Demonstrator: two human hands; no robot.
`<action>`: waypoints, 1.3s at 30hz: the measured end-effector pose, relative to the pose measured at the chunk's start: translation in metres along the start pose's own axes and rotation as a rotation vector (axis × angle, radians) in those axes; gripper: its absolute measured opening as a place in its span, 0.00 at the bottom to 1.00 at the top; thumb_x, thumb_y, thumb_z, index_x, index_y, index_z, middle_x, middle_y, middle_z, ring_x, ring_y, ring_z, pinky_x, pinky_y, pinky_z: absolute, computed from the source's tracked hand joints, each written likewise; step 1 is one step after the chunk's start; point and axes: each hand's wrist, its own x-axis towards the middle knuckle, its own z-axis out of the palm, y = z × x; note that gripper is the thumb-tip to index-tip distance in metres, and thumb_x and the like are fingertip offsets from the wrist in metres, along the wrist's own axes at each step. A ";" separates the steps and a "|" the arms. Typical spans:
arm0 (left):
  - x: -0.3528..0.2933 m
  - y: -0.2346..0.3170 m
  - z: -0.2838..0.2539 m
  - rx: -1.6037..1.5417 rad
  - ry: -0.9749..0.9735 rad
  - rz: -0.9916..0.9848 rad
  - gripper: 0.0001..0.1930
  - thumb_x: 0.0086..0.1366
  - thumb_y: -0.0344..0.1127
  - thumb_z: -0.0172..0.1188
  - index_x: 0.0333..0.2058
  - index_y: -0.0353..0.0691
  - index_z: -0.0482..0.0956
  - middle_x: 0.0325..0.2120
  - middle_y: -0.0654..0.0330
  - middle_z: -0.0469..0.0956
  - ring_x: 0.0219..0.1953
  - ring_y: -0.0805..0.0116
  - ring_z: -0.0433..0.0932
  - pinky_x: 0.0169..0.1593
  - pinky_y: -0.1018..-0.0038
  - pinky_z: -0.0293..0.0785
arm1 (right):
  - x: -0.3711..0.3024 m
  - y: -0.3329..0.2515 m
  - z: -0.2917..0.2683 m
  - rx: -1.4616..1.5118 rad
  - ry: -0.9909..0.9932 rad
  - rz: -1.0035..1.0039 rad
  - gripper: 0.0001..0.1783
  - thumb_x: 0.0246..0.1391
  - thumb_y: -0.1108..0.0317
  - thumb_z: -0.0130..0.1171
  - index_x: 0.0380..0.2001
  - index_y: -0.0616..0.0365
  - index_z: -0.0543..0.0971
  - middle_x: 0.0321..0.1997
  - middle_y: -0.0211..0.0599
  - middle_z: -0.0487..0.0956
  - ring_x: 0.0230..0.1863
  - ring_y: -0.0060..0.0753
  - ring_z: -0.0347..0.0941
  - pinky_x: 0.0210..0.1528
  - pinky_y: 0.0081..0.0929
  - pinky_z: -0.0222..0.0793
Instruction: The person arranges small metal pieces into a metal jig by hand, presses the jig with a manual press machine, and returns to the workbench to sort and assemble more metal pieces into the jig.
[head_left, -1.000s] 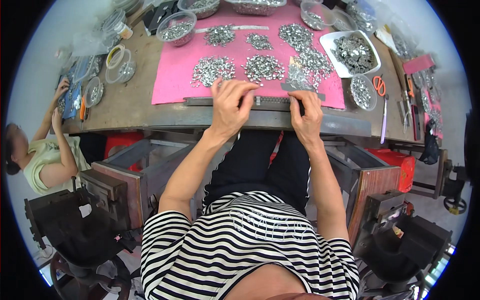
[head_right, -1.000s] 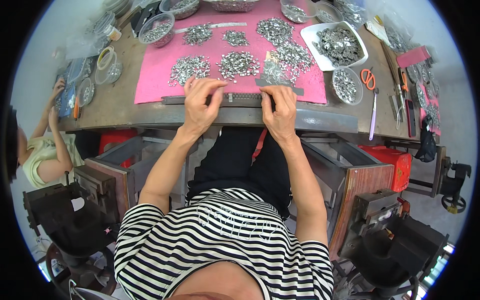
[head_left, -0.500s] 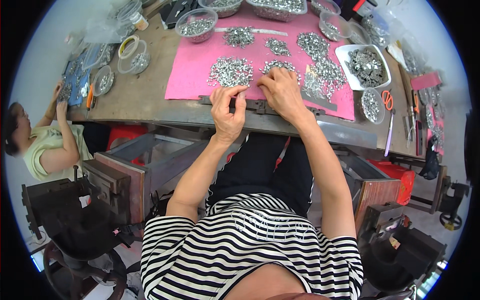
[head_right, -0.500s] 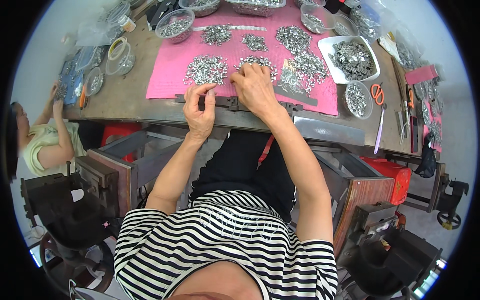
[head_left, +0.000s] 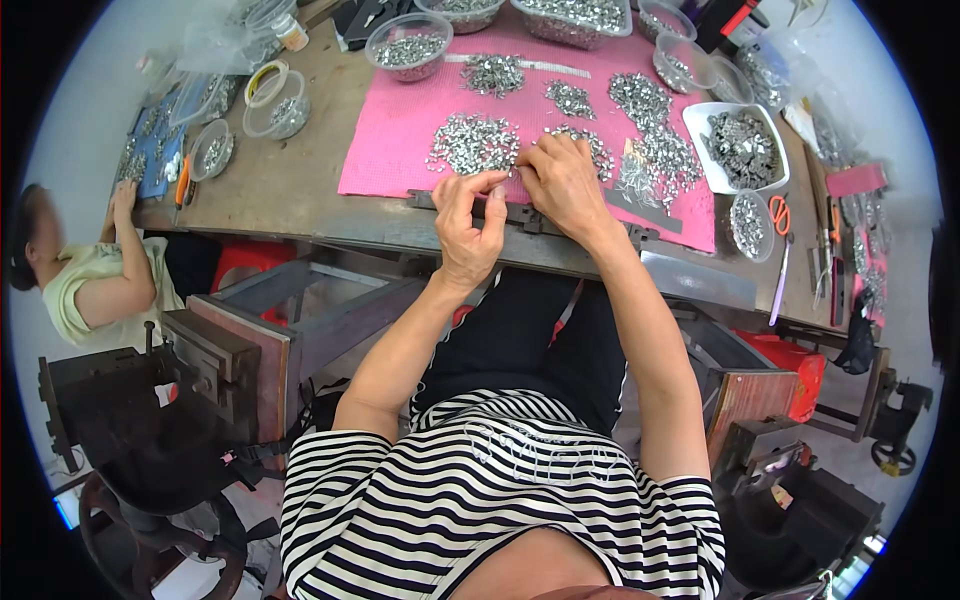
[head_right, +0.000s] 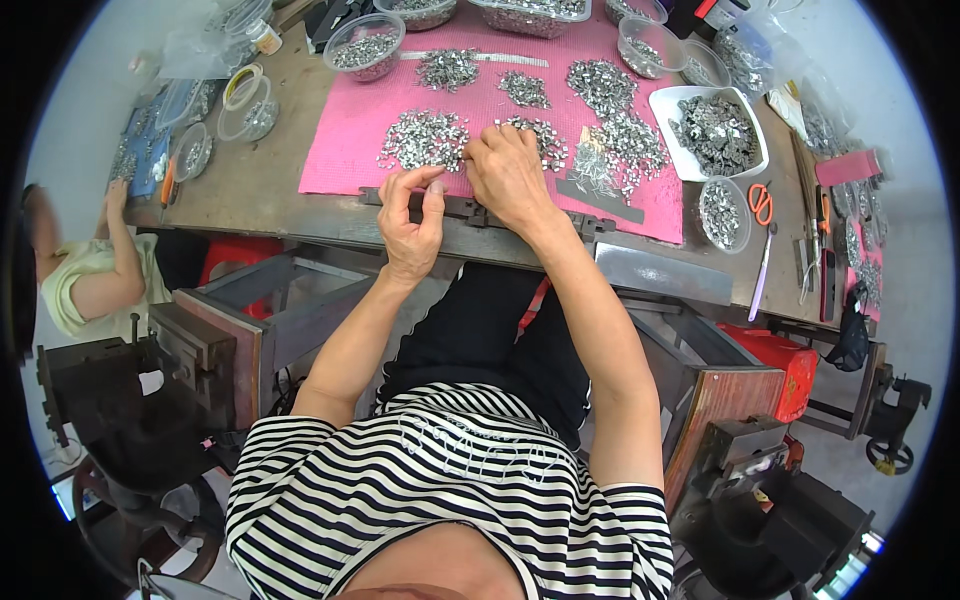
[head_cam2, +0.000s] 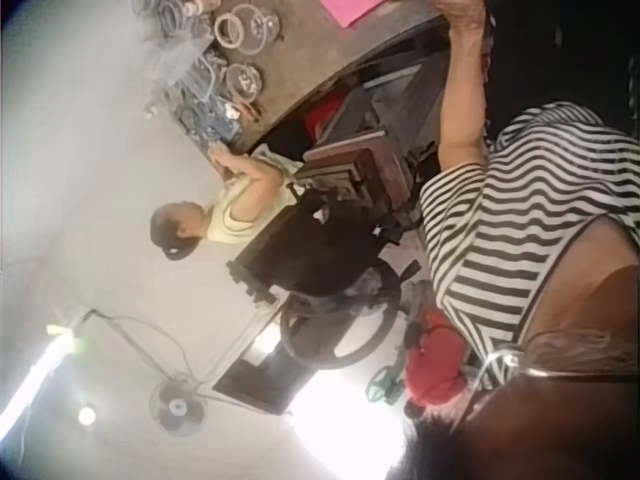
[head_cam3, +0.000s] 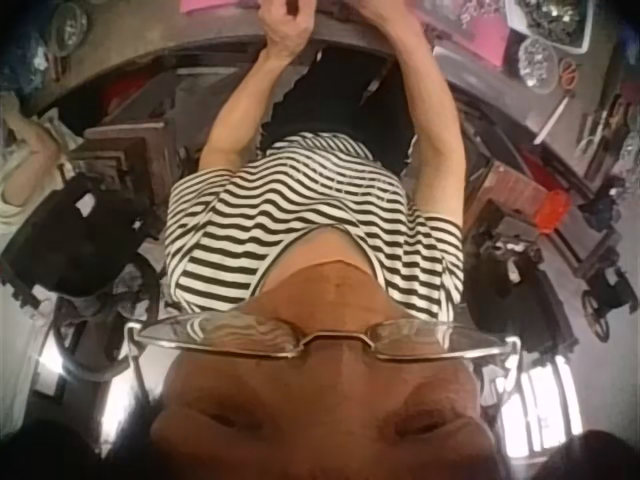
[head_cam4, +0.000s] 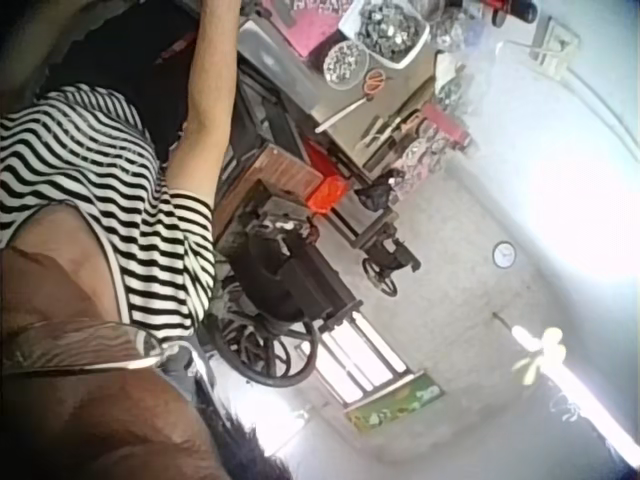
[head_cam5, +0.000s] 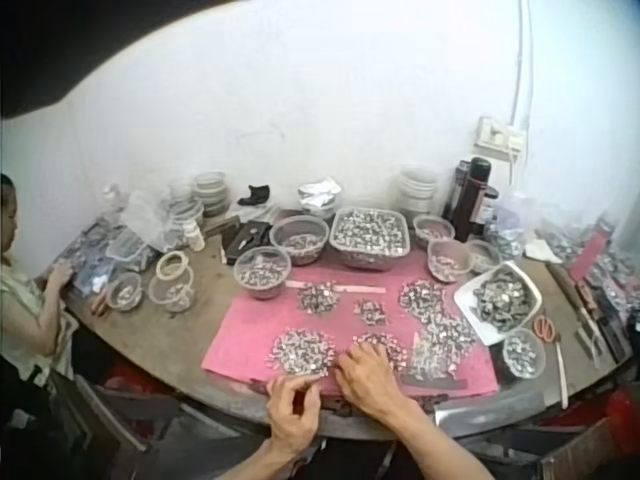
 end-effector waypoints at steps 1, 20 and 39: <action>0.000 0.000 0.001 -0.015 0.015 0.003 0.10 0.60 0.23 0.61 0.41 0.40 0.81 0.29 0.63 0.79 0.33 0.64 0.74 0.52 0.66 0.65 | -0.002 0.002 -0.001 0.053 0.027 0.005 0.05 0.53 0.70 0.63 0.33 0.56 0.83 0.34 0.37 0.77 0.42 0.41 0.73 0.46 0.39 0.63; -0.002 0.000 0.001 0.000 0.027 -0.055 0.10 0.63 0.25 0.62 0.43 0.41 0.81 0.31 0.62 0.80 0.35 0.64 0.77 0.55 0.65 0.64 | -0.006 0.003 -0.018 0.109 0.142 0.008 0.03 0.50 0.72 0.63 0.29 0.57 0.79 0.30 0.39 0.75 0.38 0.45 0.71 0.43 0.41 0.65; -0.001 -0.002 0.002 0.090 -0.108 0.092 0.10 0.61 0.27 0.63 0.42 0.42 0.82 0.32 0.66 0.80 0.37 0.67 0.76 0.57 0.66 0.60 | -0.097 0.014 -0.081 0.001 0.059 0.016 0.09 0.49 0.78 0.64 0.36 0.59 0.79 0.39 0.36 0.78 0.41 0.42 0.74 0.45 0.36 0.65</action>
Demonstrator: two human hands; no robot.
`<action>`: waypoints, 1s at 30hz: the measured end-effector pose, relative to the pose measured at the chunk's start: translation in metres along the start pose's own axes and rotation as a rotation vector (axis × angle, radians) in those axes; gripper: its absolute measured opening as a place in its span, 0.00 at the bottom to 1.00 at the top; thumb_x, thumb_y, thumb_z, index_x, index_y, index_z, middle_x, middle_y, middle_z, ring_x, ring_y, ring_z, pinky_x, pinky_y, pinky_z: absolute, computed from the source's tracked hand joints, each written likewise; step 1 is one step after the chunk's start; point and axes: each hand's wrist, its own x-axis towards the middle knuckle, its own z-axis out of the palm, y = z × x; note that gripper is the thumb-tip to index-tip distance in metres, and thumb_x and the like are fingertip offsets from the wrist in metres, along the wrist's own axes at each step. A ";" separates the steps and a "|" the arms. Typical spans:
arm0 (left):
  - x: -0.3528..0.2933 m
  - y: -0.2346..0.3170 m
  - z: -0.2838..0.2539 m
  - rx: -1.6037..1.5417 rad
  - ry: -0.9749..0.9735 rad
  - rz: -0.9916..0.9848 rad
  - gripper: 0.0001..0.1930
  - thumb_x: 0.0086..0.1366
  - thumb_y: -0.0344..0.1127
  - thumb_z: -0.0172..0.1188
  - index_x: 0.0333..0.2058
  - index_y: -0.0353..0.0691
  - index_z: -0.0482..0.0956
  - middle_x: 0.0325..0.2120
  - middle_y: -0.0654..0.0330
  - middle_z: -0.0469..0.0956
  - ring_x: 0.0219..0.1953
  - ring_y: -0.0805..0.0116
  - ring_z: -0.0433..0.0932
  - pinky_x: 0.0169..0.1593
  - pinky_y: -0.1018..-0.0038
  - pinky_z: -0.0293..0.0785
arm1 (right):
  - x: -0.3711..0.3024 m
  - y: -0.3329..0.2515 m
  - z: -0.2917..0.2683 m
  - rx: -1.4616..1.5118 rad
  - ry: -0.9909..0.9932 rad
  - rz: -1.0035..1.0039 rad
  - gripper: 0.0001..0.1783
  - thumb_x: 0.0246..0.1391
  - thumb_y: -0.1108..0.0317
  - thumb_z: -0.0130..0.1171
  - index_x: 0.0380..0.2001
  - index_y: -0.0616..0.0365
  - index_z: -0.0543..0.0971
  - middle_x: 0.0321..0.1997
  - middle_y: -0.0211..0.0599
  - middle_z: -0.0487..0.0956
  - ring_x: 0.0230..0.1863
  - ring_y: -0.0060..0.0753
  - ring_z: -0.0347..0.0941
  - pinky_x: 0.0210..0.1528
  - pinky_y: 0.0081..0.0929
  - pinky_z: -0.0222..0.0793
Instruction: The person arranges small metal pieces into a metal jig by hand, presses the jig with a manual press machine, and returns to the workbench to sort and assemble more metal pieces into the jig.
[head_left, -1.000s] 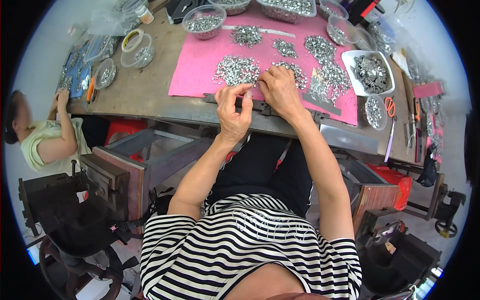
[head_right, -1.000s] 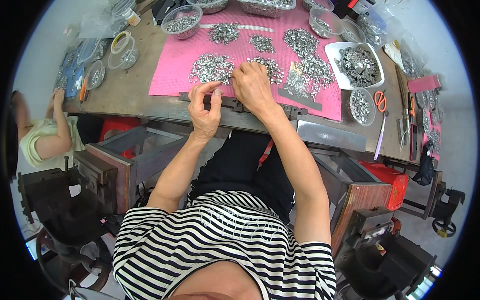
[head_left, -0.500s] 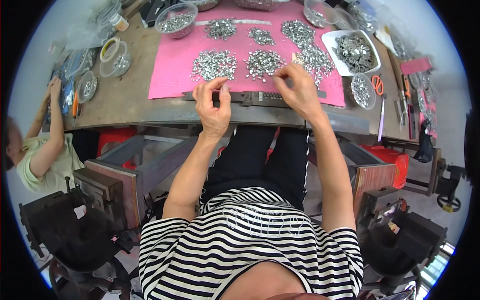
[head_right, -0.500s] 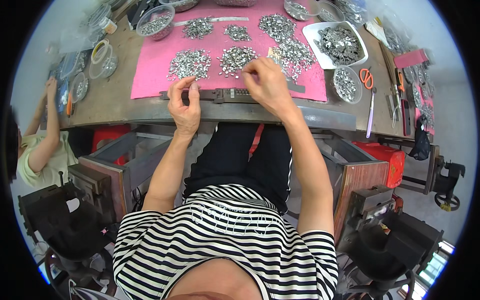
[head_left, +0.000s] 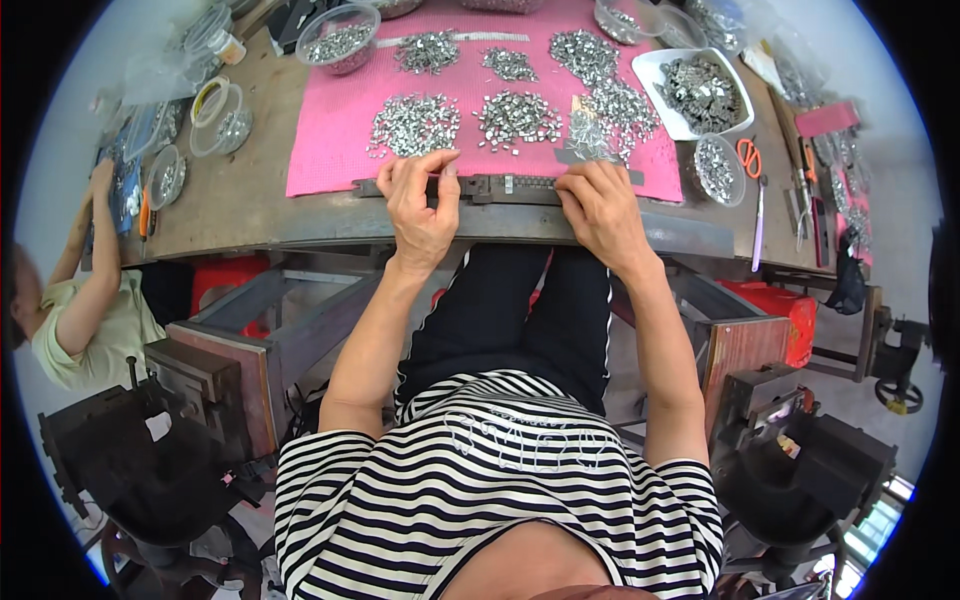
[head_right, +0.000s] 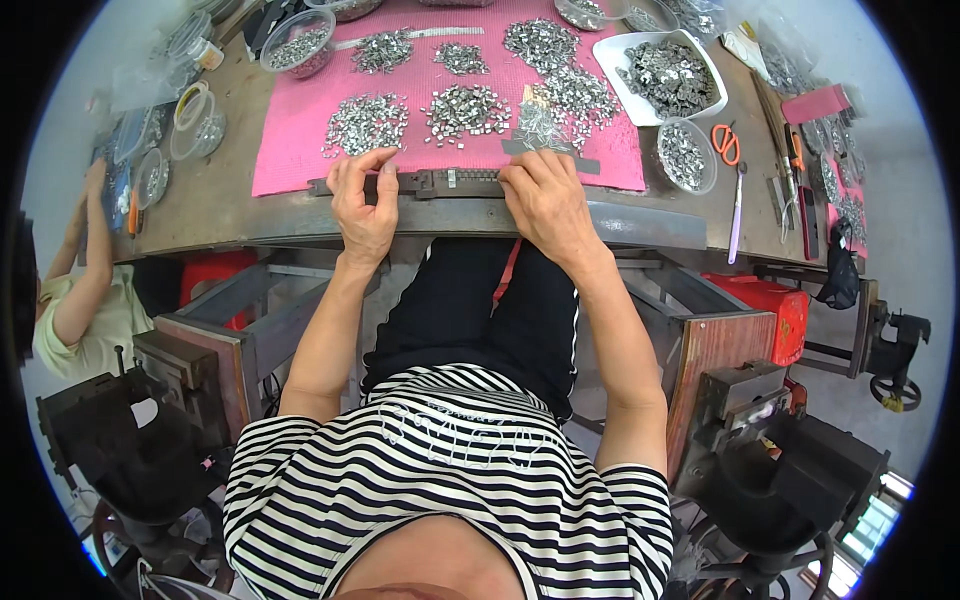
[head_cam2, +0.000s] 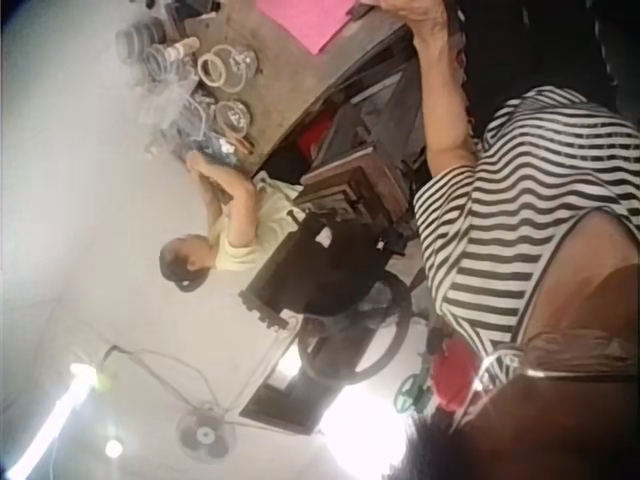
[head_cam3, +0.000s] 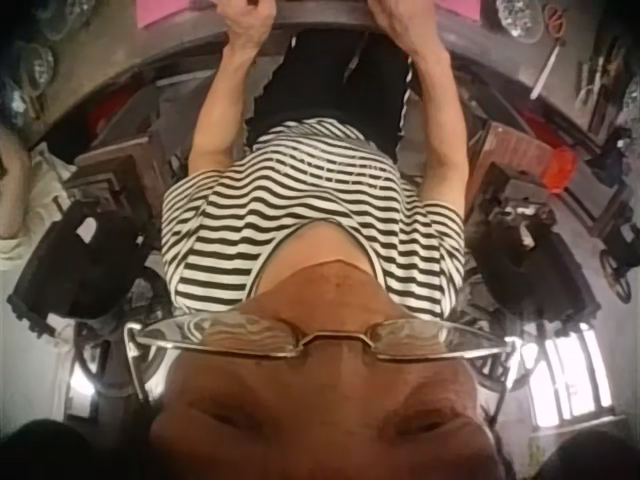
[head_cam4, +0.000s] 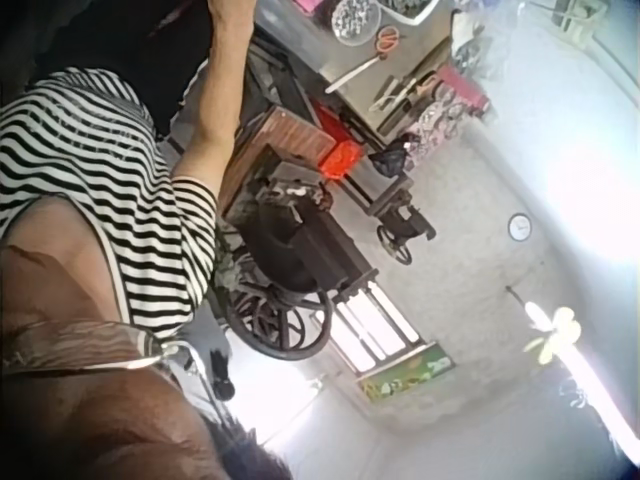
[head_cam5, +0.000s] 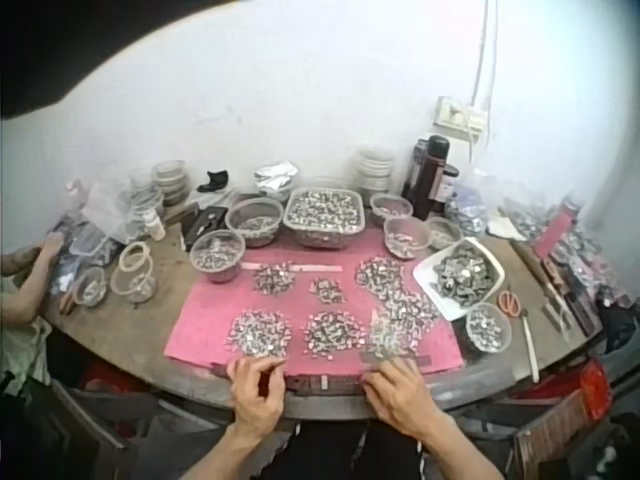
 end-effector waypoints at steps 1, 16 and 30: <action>0.001 0.001 -0.002 -0.002 0.000 0.000 0.10 0.61 0.27 0.63 0.42 0.42 0.82 0.32 0.66 0.80 0.37 0.67 0.76 0.57 0.66 0.60 | -0.002 0.002 0.000 -0.002 0.000 0.000 0.09 0.49 0.78 0.64 0.36 0.59 0.79 0.39 0.36 0.78 0.41 0.42 0.74 0.45 0.36 0.65; -0.008 0.005 -0.010 0.183 -0.232 0.119 0.14 0.55 0.40 0.72 0.37 0.44 0.80 0.35 0.64 0.76 0.44 0.61 0.72 0.56 0.58 0.56 | -0.047 -0.005 0.009 0.027 0.270 0.318 0.16 0.53 0.76 0.67 0.46 0.63 0.80 0.47 0.44 0.78 0.50 0.48 0.74 0.53 0.38 0.70; -0.012 0.008 -0.010 0.183 -0.209 0.150 0.13 0.55 0.39 0.72 0.36 0.44 0.79 0.35 0.63 0.75 0.45 0.62 0.72 0.59 0.56 0.54 | -0.050 -0.008 0.014 -0.054 0.336 0.249 0.19 0.51 0.78 0.67 0.48 0.62 0.79 0.49 0.42 0.78 0.51 0.49 0.73 0.54 0.41 0.70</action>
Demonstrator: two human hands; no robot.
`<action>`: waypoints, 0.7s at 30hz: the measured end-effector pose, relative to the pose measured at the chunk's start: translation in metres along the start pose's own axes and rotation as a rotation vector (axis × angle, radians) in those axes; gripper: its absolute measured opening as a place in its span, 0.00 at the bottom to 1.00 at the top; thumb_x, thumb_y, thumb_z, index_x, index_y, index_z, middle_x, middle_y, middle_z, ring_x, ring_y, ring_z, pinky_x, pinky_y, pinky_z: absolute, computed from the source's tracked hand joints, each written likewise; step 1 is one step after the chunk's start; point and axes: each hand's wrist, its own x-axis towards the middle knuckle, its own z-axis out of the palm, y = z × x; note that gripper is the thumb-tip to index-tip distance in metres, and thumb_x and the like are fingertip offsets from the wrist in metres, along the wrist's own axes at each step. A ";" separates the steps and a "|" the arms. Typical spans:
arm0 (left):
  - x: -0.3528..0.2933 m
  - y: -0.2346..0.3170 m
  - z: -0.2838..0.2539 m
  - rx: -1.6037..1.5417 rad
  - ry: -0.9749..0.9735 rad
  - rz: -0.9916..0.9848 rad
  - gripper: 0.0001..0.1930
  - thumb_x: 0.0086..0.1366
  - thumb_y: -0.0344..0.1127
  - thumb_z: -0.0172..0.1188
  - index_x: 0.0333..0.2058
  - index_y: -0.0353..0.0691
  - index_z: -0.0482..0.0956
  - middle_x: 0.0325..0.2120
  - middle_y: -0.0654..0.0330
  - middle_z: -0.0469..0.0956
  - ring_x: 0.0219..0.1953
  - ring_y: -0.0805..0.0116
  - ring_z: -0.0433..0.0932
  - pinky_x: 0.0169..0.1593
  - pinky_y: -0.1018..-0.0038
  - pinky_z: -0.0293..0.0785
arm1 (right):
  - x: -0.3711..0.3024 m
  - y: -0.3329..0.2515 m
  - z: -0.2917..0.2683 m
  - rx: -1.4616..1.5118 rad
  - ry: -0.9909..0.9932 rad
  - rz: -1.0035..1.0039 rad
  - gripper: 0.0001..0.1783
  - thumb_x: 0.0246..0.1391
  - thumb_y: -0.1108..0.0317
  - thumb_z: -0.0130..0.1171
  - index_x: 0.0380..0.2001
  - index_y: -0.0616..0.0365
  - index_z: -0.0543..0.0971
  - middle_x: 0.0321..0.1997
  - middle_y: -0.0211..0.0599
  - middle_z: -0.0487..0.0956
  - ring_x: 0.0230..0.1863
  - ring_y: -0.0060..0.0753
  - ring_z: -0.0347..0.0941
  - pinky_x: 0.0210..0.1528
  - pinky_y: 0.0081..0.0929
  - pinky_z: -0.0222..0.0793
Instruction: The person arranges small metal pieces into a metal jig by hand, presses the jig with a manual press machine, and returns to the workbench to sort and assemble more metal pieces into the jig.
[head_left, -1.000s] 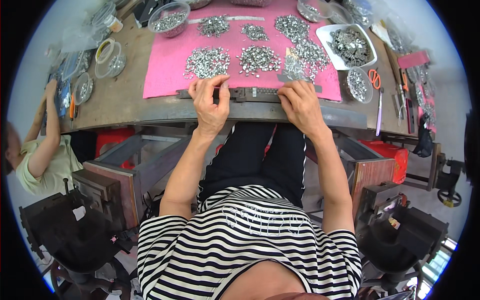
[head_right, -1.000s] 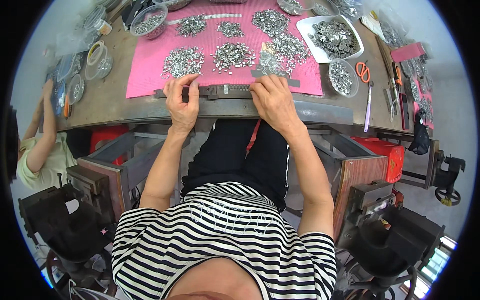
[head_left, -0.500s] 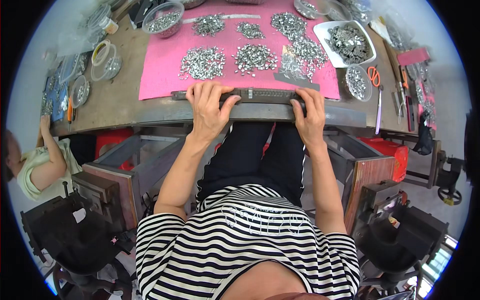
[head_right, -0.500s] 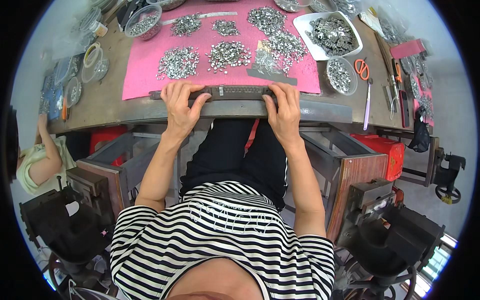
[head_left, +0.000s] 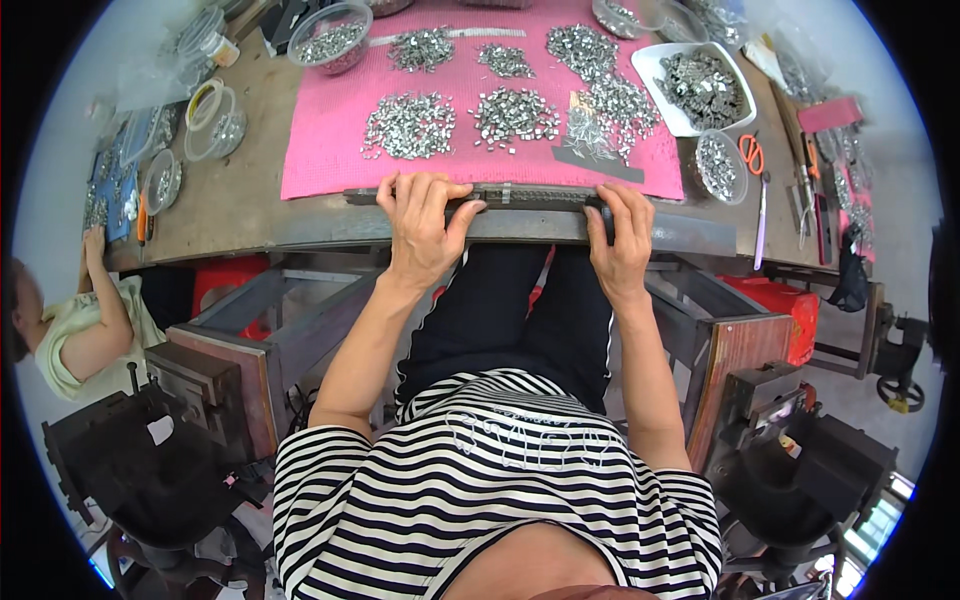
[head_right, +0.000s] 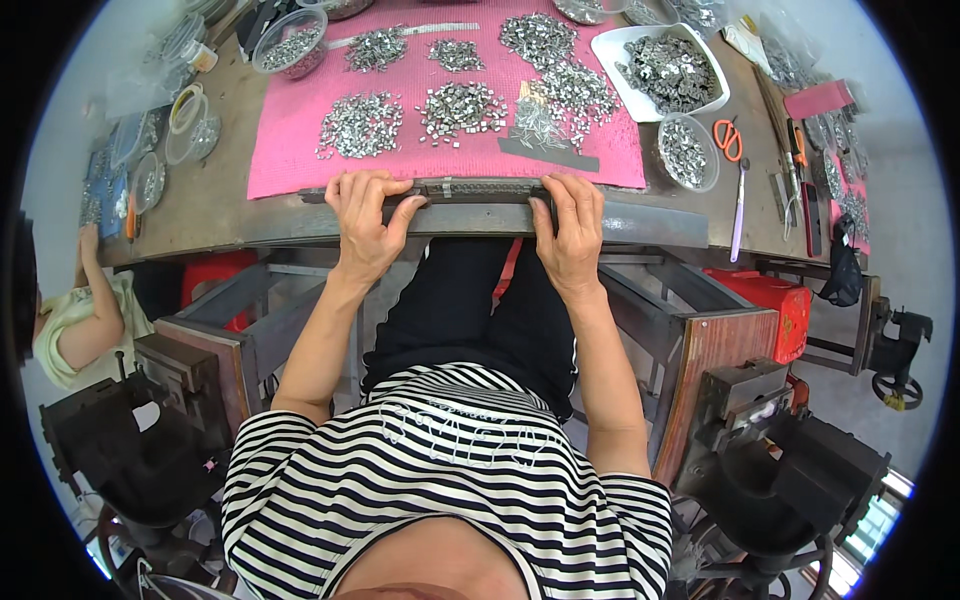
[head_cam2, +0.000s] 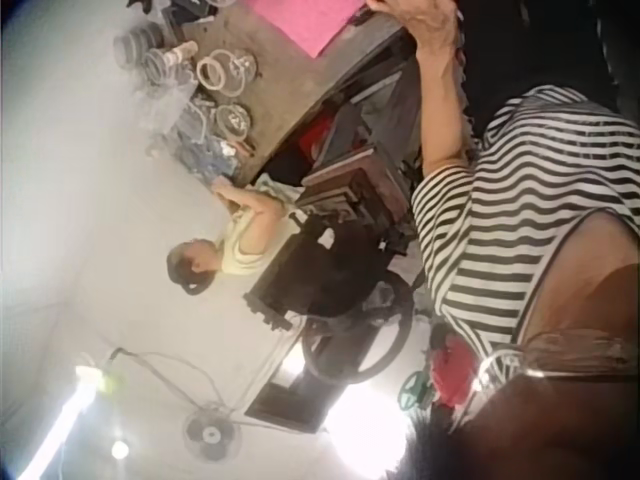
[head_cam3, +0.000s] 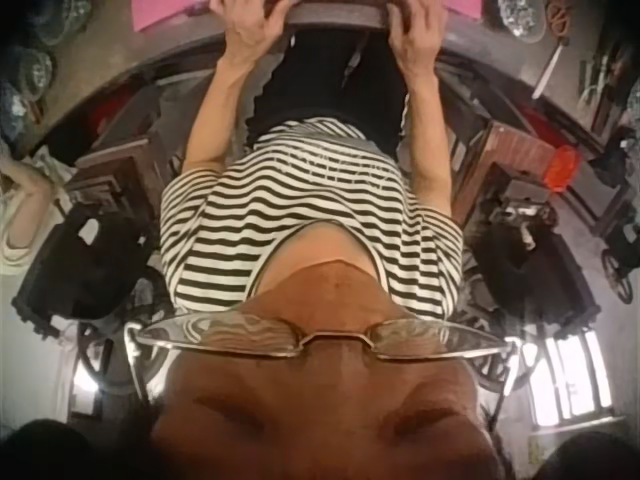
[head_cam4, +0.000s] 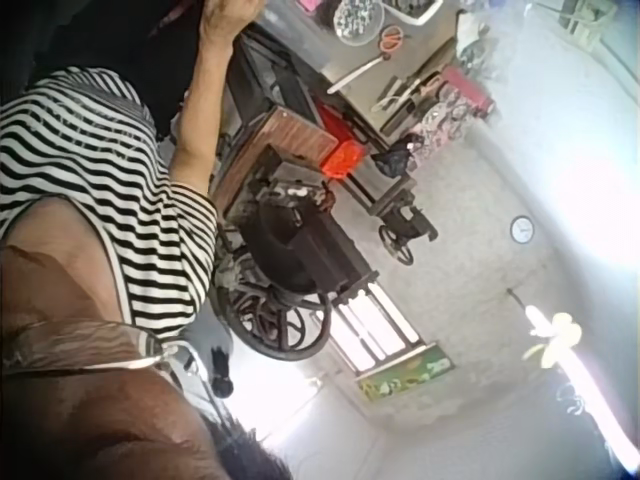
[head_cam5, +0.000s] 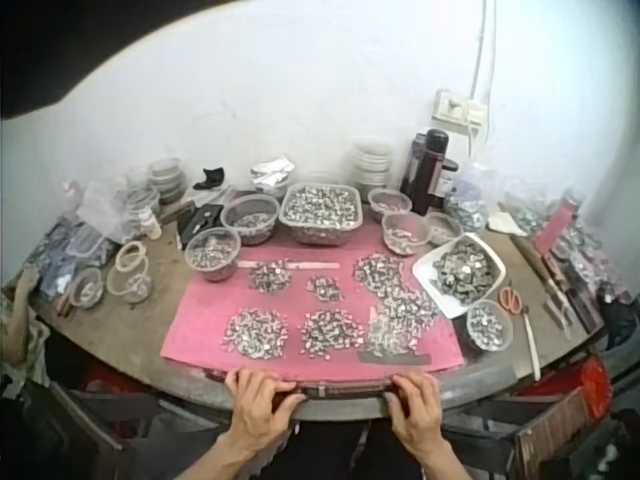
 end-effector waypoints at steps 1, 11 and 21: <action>0.003 -0.001 -0.001 0.010 -0.032 -0.013 0.13 0.57 0.39 0.71 0.36 0.43 0.79 0.36 0.62 0.76 0.46 0.61 0.72 0.59 0.54 0.54 | 0.005 0.001 -0.003 0.015 -0.053 0.012 0.19 0.52 0.78 0.66 0.48 0.63 0.79 0.49 0.43 0.78 0.50 0.49 0.73 0.54 0.42 0.69; 0.046 -0.013 -0.006 0.041 -0.104 -0.036 0.08 0.60 0.39 0.68 0.33 0.45 0.81 0.35 0.64 0.77 0.47 0.61 0.72 0.61 0.46 0.51 | 0.070 0.000 0.003 0.167 -0.298 0.002 0.07 0.55 0.75 0.64 0.38 0.57 0.85 0.35 0.39 0.80 0.37 0.41 0.76 0.44 0.35 0.69; 0.066 -0.027 0.019 0.087 -0.222 -0.108 0.10 0.56 0.44 0.71 0.30 0.45 0.83 0.31 0.64 0.77 0.44 0.60 0.72 0.58 0.48 0.53 | 0.092 -0.009 0.057 0.027 -0.445 -0.146 0.10 0.56 0.69 0.63 0.42 0.50 0.84 0.32 0.37 0.74 0.39 0.40 0.73 0.44 0.36 0.63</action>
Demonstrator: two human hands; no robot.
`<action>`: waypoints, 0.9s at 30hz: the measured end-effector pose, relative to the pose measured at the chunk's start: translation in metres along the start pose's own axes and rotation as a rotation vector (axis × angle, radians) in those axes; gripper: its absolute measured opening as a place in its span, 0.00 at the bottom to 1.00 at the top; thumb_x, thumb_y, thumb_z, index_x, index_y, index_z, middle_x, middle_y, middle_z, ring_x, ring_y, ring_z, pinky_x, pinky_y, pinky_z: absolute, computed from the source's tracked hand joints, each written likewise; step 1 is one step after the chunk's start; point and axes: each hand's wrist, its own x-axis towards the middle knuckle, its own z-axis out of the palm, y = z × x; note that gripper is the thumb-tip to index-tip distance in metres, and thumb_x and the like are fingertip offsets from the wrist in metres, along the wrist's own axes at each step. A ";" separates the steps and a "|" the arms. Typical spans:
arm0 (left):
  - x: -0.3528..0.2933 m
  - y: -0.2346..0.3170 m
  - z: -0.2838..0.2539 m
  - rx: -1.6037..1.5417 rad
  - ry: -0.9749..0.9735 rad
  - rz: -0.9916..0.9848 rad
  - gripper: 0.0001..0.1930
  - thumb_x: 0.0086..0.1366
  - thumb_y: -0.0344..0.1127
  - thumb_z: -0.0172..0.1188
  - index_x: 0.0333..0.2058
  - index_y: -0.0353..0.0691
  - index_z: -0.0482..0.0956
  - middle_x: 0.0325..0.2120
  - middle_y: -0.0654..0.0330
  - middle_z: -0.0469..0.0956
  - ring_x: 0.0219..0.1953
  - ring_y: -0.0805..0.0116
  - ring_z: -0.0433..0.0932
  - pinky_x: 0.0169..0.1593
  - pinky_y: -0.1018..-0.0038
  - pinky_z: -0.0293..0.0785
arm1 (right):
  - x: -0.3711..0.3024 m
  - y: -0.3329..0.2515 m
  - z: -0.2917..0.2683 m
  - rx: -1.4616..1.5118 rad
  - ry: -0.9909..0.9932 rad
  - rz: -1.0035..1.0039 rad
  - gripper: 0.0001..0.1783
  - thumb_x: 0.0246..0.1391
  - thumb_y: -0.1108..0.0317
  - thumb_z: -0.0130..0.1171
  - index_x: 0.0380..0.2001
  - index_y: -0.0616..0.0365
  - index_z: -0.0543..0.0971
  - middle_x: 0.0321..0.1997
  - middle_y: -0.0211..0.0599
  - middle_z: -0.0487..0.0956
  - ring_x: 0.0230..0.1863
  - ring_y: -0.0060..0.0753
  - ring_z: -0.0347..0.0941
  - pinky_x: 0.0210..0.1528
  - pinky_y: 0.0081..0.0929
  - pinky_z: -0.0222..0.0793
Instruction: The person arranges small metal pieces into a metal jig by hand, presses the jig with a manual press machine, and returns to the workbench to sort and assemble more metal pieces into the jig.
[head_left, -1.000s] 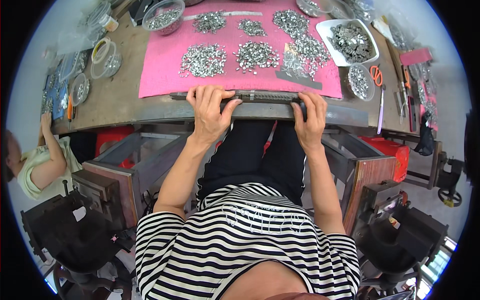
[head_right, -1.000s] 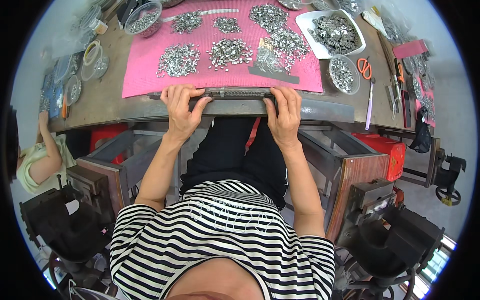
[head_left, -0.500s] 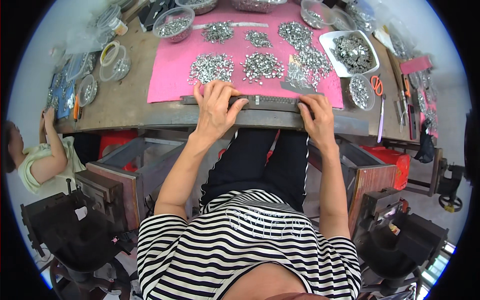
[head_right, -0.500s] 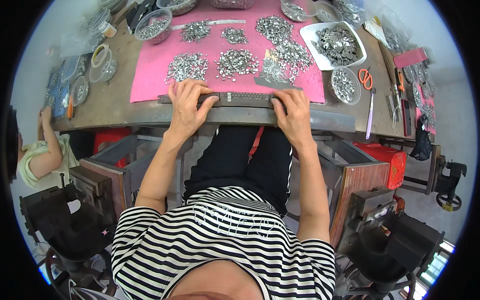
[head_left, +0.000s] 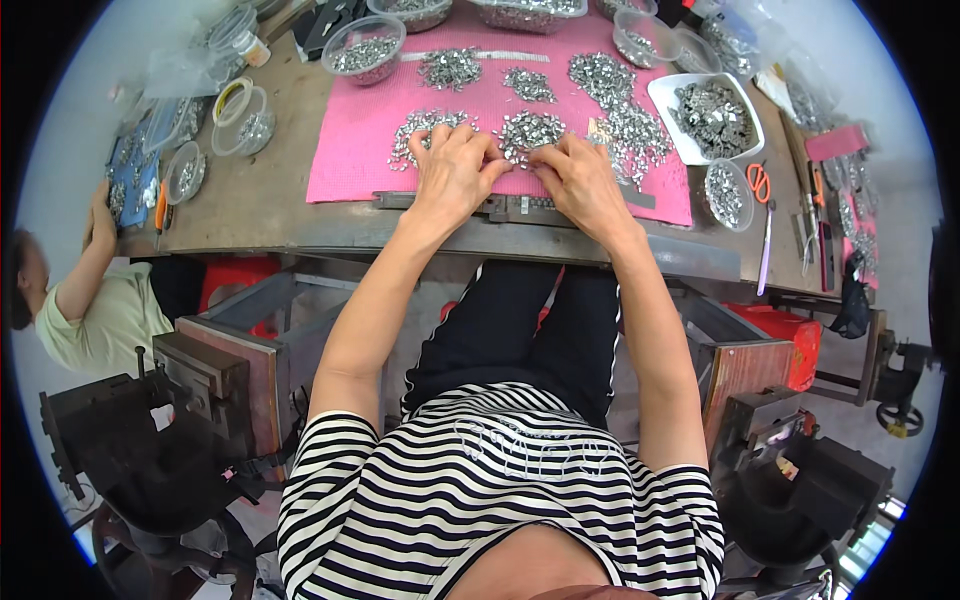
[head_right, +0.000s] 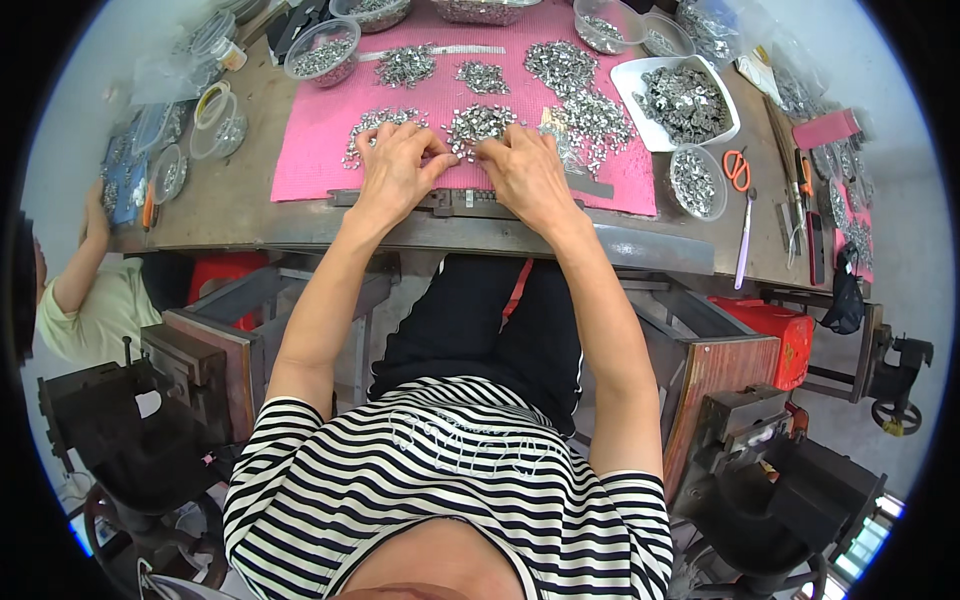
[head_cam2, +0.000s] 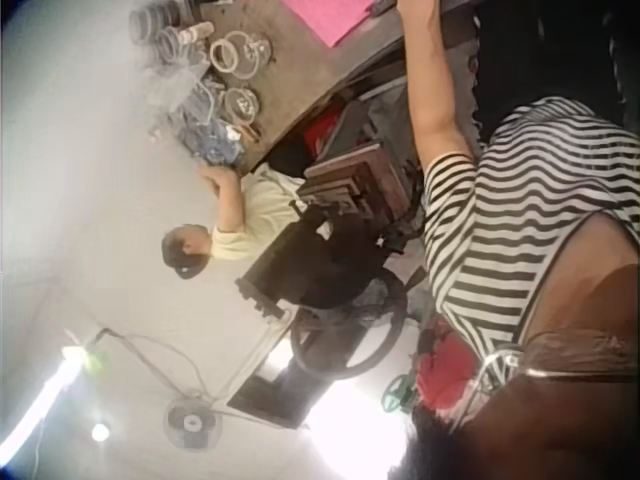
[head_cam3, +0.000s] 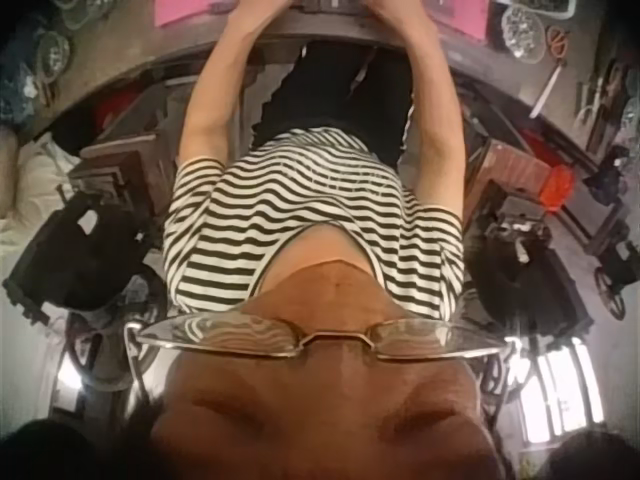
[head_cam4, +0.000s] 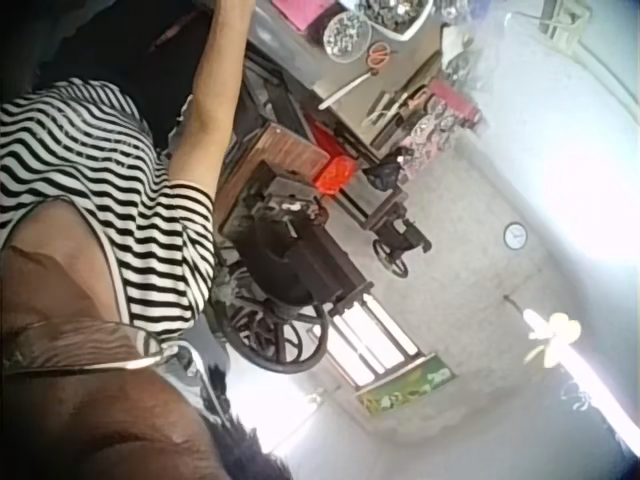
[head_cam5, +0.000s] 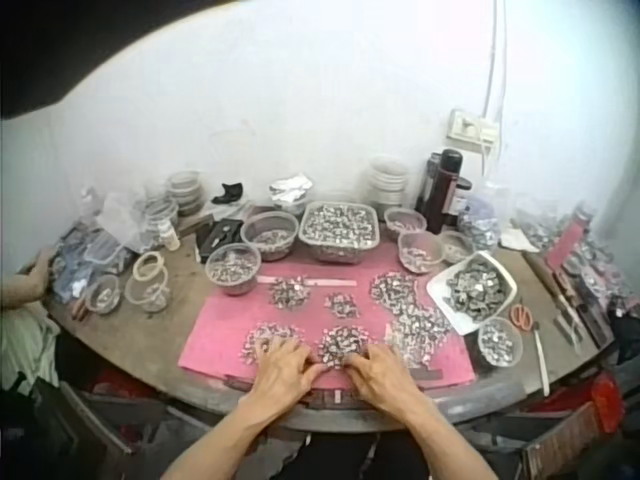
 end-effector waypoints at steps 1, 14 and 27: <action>-0.001 -0.001 -0.001 -0.012 0.003 0.007 0.10 0.56 0.43 0.71 0.29 0.45 0.83 0.31 0.64 0.77 0.44 0.60 0.72 0.57 0.49 0.54 | -0.003 0.001 -0.003 0.000 -0.002 -0.001 0.10 0.56 0.69 0.63 0.42 0.50 0.84 0.32 0.37 0.74 0.39 0.40 0.73 0.44 0.36 0.63; -0.002 -0.006 -0.013 0.055 0.019 0.083 0.06 0.59 0.39 0.69 0.31 0.45 0.85 0.29 0.65 0.78 0.42 0.61 0.73 0.59 0.51 0.54 | -0.024 0.022 -0.016 0.173 0.080 0.091 0.06 0.54 0.77 0.62 0.36 0.59 0.84 0.29 0.41 0.77 0.30 0.43 0.75 0.34 0.37 0.69; 0.002 0.001 -0.001 -0.075 -0.028 0.051 0.07 0.58 0.39 0.68 0.32 0.43 0.85 0.28 0.65 0.79 0.40 0.65 0.74 0.59 0.55 0.54 | -0.022 0.013 -0.008 0.116 0.110 0.198 0.08 0.50 0.72 0.69 0.34 0.61 0.82 0.32 0.40 0.78 0.34 0.42 0.77 0.40 0.37 0.69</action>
